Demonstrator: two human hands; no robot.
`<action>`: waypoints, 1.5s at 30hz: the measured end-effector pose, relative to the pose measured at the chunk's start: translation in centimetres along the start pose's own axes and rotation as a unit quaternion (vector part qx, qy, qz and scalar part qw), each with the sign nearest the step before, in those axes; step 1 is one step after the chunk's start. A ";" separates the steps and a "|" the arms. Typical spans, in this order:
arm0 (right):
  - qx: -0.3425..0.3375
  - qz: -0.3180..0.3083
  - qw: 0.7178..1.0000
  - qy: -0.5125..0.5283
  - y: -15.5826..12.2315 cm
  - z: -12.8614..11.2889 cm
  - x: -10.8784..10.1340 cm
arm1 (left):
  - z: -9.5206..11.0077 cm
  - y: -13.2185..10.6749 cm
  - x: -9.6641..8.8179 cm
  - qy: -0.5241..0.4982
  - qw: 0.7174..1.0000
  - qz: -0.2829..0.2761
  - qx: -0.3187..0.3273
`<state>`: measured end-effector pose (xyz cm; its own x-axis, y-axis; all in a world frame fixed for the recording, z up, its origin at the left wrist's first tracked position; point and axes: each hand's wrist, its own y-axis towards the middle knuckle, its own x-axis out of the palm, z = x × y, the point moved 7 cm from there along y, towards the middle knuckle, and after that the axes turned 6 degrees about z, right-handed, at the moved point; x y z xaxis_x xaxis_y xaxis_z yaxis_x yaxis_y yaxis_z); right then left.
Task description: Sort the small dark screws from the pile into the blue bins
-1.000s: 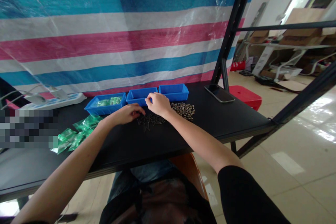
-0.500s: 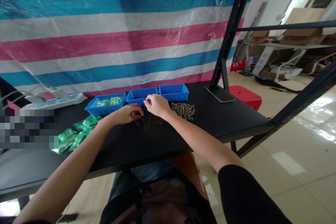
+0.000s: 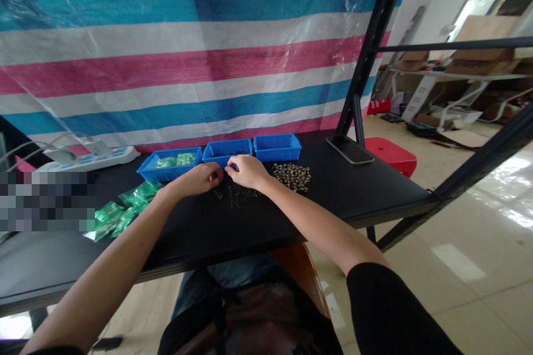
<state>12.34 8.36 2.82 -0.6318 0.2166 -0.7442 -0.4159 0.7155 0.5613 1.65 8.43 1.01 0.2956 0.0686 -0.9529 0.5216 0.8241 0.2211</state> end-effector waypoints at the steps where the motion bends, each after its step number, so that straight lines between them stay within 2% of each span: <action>1: -0.012 -0.006 1.000 0.002 0.0 -0.2 0.1 | 0.0 0.0 -0.2 -0.004 1.000 0.007 -0.007; 6: -0.053 -0.031 0.998 0.007 -0.2 -0.9 0.7 | 0.0 0.0 -1.0 -0.013 0.998 0.052 -0.015; 17: -0.029 -0.031 0.999 0.012 -0.2 -0.7 0.5 | 0.2 0.0 -1.3 -0.011 0.998 0.067 -0.007; 25: 0.009 -0.029 0.999 -0.038 -0.2 -0.1 0.5 | 0.4 0.0 -0.6 -0.002 1.000 0.016 -0.004; 32: 0.022 -0.024 0.999 -0.036 -0.1 0.0 0.4 | 0.5 0.1 -0.6 0.014 1.000 0.011 0.002; 45: -0.018 -0.007 1.000 0.020 -0.1 -0.4 0.5 | 0.8 0.1 -0.8 0.023 1.000 0.003 -0.016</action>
<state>11.82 8.14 2.56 -0.6515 0.1795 -0.7371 -0.4472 0.6940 0.5643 2.10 8.00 1.93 0.2617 0.0985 -0.9601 0.4939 0.8410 0.2210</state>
